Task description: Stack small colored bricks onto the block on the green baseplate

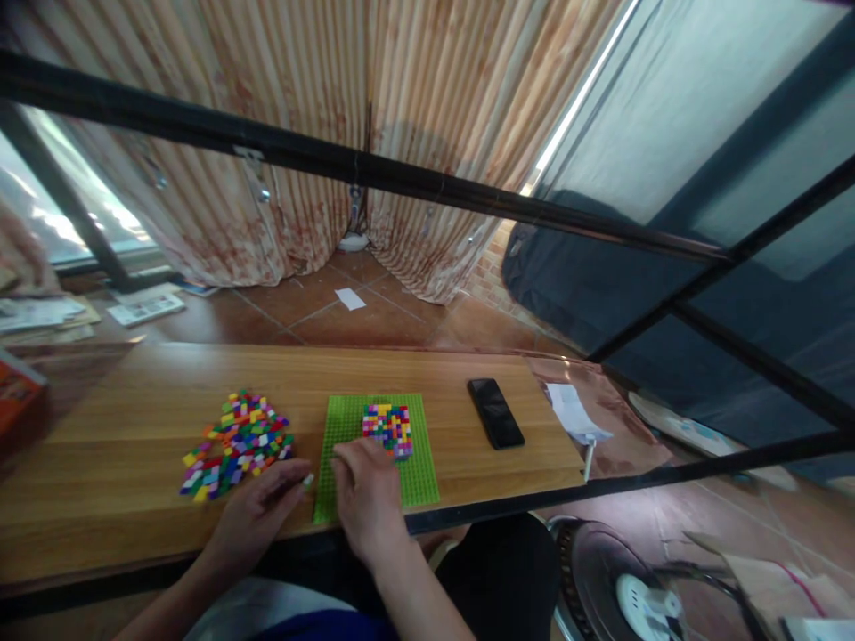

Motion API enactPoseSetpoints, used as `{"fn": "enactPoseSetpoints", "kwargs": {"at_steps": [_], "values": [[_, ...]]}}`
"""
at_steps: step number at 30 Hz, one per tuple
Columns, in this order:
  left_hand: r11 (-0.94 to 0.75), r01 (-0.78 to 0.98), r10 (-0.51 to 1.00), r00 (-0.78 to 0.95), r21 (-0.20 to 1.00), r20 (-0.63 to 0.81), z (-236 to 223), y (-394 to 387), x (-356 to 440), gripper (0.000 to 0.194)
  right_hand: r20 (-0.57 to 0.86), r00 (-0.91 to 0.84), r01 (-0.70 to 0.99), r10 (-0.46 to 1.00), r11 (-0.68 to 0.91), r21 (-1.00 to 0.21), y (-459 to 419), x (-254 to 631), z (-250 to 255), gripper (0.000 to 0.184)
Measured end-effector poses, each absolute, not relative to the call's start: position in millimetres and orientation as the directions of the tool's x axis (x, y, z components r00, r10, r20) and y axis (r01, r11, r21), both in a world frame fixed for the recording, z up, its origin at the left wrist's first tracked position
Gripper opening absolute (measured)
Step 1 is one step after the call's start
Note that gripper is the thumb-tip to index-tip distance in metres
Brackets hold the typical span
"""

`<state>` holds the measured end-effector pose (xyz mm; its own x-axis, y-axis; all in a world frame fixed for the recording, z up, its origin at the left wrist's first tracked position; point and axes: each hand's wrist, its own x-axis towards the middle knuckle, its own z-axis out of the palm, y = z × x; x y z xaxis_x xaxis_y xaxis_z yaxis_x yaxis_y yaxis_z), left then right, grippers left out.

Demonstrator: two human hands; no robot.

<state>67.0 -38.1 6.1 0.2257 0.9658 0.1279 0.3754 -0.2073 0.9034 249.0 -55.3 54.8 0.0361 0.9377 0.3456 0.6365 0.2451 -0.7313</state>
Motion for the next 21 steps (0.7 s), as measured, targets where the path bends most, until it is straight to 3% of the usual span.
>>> {"fn": "enactPoseSetpoints", "kwargs": {"at_steps": [5, 10, 14, 21], "values": [[-0.134, 0.278, 0.980, 0.181, 0.951, 0.085, 6, -39, 67, 0.028, 0.185, 0.054, 0.571, 0.981, 0.122, -0.812, -71, 210, 37, 0.023], [-0.113, 0.266, 0.983, 0.170, 0.957, 0.069, 11, -40, 67, 0.026, 0.130, 0.085, 0.469, 0.988, 0.075, -0.880, -65, 206, 28, 0.020], [-0.124, 0.266, 0.983, 0.164, 0.956, 0.082, 10, -39, 68, 0.025, 0.163, 0.086, 0.471, 0.983, 0.104, -0.876, -66, 206, 26, 0.021], [-0.129, 0.293, 0.983, 0.167, 0.947, 0.082, 13, -37, 68, 0.022, 0.285, 0.007, 0.620, 0.959, 0.219, -0.753, -69, 208, 18, 0.026]]}}
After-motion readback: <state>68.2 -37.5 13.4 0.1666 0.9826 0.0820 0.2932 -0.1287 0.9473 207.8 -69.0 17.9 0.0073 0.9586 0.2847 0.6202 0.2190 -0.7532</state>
